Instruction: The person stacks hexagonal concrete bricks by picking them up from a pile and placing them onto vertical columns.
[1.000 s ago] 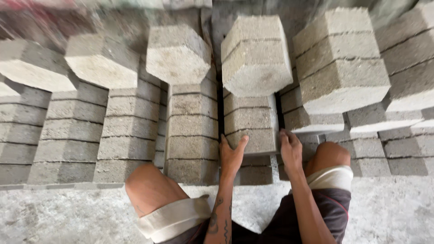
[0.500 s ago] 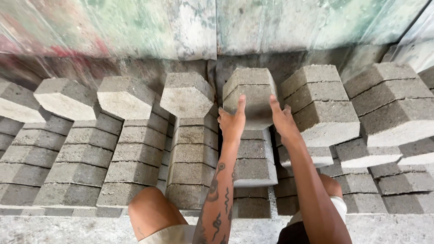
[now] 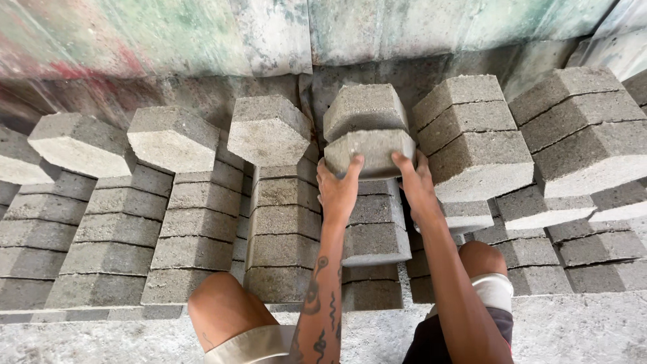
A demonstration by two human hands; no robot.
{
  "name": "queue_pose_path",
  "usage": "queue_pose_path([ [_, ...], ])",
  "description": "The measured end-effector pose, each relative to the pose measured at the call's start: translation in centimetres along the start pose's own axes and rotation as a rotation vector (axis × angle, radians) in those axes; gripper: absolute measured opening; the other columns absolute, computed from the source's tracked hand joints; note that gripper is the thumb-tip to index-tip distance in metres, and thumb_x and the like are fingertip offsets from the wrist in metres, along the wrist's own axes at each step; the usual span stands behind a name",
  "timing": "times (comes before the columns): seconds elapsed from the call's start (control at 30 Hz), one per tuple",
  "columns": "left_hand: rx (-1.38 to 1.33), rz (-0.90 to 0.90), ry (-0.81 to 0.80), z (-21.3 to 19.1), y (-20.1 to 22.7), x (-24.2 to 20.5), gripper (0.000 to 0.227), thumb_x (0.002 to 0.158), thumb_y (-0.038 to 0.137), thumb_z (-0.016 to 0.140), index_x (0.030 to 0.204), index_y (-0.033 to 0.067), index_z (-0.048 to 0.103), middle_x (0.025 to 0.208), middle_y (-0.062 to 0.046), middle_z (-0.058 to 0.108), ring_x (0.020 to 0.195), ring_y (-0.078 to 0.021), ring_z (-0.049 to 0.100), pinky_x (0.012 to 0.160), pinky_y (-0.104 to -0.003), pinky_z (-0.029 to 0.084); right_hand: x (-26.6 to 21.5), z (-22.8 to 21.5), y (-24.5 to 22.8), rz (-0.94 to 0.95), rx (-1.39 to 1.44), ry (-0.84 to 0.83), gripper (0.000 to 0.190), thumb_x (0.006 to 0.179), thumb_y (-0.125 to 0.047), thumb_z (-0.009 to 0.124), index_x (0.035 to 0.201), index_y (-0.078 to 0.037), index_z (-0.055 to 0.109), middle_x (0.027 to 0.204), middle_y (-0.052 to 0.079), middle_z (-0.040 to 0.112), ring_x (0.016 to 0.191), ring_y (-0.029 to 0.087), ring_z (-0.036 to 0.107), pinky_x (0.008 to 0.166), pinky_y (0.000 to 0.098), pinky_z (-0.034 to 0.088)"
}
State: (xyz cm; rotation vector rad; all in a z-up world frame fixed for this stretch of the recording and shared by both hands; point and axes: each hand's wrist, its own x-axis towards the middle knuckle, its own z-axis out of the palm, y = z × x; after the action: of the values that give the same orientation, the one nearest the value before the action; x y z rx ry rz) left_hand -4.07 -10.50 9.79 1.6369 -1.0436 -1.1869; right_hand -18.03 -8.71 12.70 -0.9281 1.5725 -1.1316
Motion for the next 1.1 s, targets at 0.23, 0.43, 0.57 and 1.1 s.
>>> queue_pose_path([
  [0.23,-0.007,0.158,-0.153,-3.0,-4.0,-2.3,0.127,0.071,0.064,0.081,0.159,-0.0007,0.016,0.163,-0.029,0.018,0.151,-0.05,0.017,0.121,-0.066,-0.007,-1.5,-3.1,4.3,-0.087,-0.165,-0.127,0.124,0.072,-0.057,0.078,0.158,0.006,0.015,0.156,0.041,0.021,0.146,0.059,0.019,0.118,0.0652,0.026],
  [0.43,-0.018,0.259,-0.08,-2.9,-3.8,-2.8,0.117,0.076,0.057,0.083,0.154,-0.0096,0.026,0.155,-0.035,0.032,0.146,-0.0482,0.031,0.122,-0.063,0.022,0.0,-2.2,6.9,-0.082,-0.249,-0.031,0.117,0.08,-0.063,0.077,0.159,0.0,0.02,0.157,0.037,0.027,0.147,0.052,0.027,0.121,0.0642,0.025],
  [0.57,-0.053,0.209,-0.095,-4.2,-1.3,-8.5,0.123,0.074,0.055,0.082,0.156,-0.0093,0.017,0.16,-0.034,0.021,0.151,-0.0459,0.022,0.124,-0.06,0.017,-6.2,-4.0,5.2,-0.136,-0.204,-0.083,0.122,0.078,-0.073,0.073,0.161,-0.004,0.015,0.163,0.029,0.021,0.15,0.045,0.025,0.121,0.0607,0.023],
  [1.1,0.062,-0.475,-0.095,-2.0,-13.4,-15.5,0.114,0.073,0.065,0.081,0.151,-0.002,0.031,0.145,-0.027,0.042,0.14,-0.0422,0.044,0.114,-0.055,0.038,-12.4,-4.4,15.7,0.455,-0.245,-0.041,0.112,0.074,-0.069,0.077,0.15,0.002,0.035,0.148,0.028,0.041,0.14,0.043,0.042,0.109,0.0558,0.044],
])
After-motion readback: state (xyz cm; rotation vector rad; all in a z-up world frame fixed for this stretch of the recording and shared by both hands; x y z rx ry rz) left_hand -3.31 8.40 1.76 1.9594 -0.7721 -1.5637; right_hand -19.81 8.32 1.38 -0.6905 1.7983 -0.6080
